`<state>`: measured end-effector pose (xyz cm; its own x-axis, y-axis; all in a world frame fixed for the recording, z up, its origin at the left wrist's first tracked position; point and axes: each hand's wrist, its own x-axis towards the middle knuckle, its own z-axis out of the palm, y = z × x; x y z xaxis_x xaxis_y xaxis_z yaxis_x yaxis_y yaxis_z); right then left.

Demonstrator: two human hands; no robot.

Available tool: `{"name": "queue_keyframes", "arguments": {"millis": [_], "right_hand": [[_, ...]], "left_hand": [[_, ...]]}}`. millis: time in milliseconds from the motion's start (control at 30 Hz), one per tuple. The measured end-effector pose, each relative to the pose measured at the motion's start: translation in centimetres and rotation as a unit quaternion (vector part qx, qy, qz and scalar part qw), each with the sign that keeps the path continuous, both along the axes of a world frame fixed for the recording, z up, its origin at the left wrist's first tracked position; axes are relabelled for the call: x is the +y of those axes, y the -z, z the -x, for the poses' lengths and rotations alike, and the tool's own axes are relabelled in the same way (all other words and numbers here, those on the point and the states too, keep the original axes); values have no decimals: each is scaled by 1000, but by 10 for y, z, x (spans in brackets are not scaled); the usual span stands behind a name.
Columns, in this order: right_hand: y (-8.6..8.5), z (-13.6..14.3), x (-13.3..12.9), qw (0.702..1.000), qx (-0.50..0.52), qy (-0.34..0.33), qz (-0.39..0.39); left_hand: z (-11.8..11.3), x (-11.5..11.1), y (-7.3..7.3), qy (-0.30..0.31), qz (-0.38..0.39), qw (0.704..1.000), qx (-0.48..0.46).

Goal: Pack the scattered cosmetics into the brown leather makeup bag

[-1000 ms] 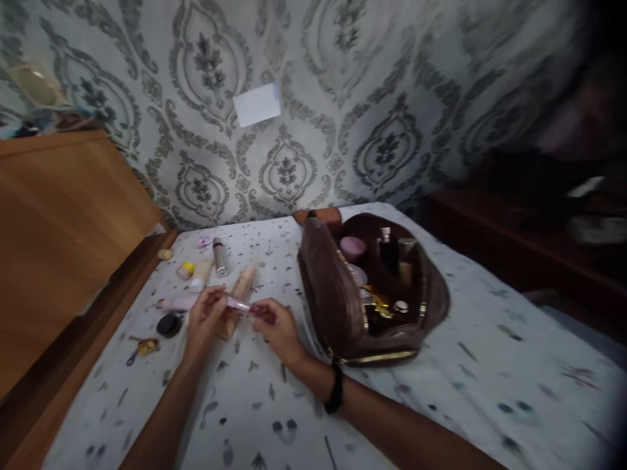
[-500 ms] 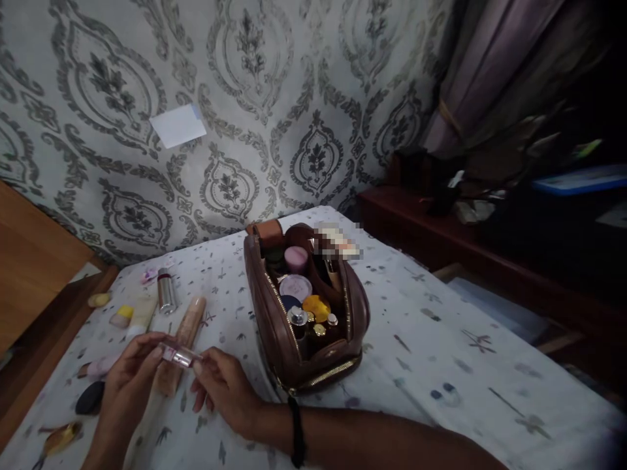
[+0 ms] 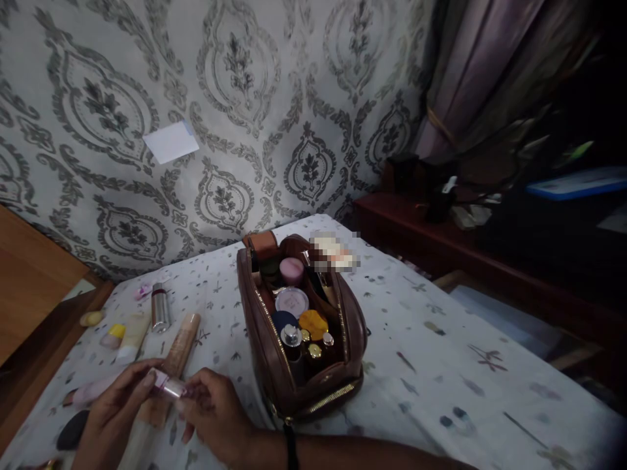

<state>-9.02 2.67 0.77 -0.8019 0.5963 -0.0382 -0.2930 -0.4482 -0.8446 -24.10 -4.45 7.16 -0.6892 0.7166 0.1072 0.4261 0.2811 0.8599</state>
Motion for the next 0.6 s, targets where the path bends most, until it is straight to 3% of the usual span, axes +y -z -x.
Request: {"name": "queue_keyframes", "arguments": {"millis": [167,400,600], "right_hand": [[8,6,1,1000,3,2,3],[5,5,-1,1000,25,1,8],[6,5,-1,1000,-1,7,-5]], "left_hand": [[0,2,-1,2,-8,1000,8],[8,-5,1,-28,-3,999,-18],[13,-6,-4,-22,-6,1000,18]]}}
